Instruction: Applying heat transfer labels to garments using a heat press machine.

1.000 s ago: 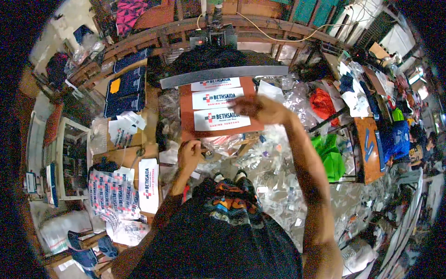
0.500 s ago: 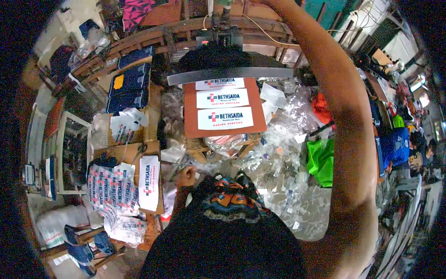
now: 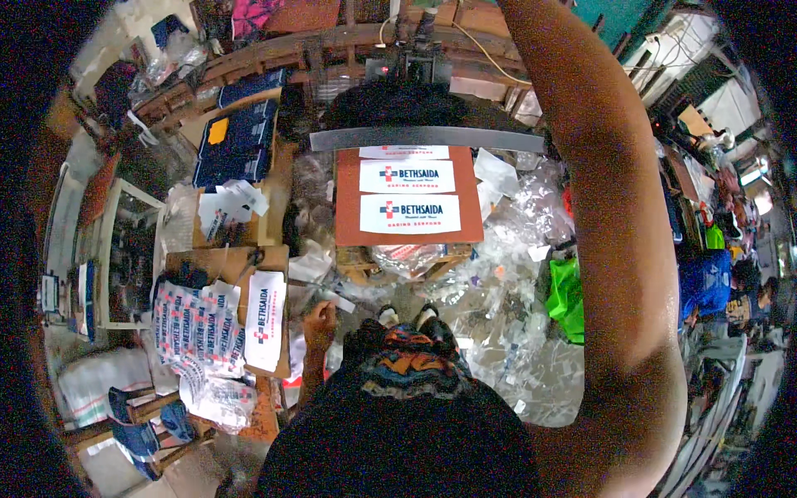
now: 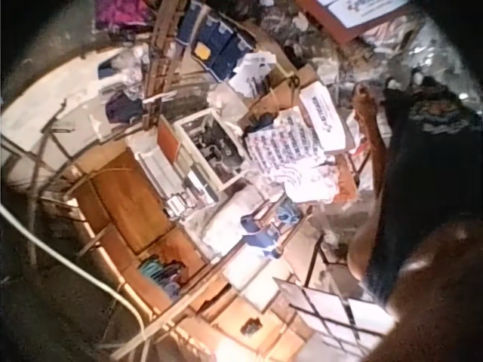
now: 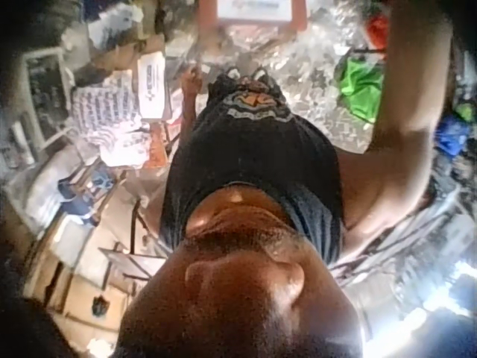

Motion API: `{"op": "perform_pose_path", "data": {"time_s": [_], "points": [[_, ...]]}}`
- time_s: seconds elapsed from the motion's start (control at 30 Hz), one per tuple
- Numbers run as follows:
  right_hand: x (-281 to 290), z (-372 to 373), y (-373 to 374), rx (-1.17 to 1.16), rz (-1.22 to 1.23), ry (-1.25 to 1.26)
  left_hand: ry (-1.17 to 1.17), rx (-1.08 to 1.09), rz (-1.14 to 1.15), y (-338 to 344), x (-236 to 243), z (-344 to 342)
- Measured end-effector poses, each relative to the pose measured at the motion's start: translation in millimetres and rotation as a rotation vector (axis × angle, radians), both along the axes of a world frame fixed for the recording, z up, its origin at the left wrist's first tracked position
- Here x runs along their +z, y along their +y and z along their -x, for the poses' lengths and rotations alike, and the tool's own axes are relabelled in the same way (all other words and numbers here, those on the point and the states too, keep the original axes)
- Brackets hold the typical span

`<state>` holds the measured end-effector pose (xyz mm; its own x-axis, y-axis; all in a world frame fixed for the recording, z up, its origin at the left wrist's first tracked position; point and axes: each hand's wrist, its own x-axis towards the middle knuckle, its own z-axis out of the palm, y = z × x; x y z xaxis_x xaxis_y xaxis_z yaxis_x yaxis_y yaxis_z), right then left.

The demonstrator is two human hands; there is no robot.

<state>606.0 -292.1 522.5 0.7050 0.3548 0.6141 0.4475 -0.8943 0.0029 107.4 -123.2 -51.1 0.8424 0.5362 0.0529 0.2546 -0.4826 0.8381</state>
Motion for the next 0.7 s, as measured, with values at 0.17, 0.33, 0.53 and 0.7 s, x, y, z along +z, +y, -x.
{"op": "perform_pose_path", "data": {"time_s": [0.17,0.33,0.53,0.7], "points": [[-13,3,-8,0.026,0.021,-0.122,0.117,-0.078,0.048,-8,14,-9],[-31,43,-15,0.016,0.051,-0.222,0.196,-0.113,0.079,-13,22,-22],[-53,93,-36,0.095,-0.002,-0.279,0.057,-0.187,-0.066,-6,-1,-44],[-73,121,-46,0.187,0.025,-0.188,0.042,-0.190,-0.006,-4,15,-60]]}}
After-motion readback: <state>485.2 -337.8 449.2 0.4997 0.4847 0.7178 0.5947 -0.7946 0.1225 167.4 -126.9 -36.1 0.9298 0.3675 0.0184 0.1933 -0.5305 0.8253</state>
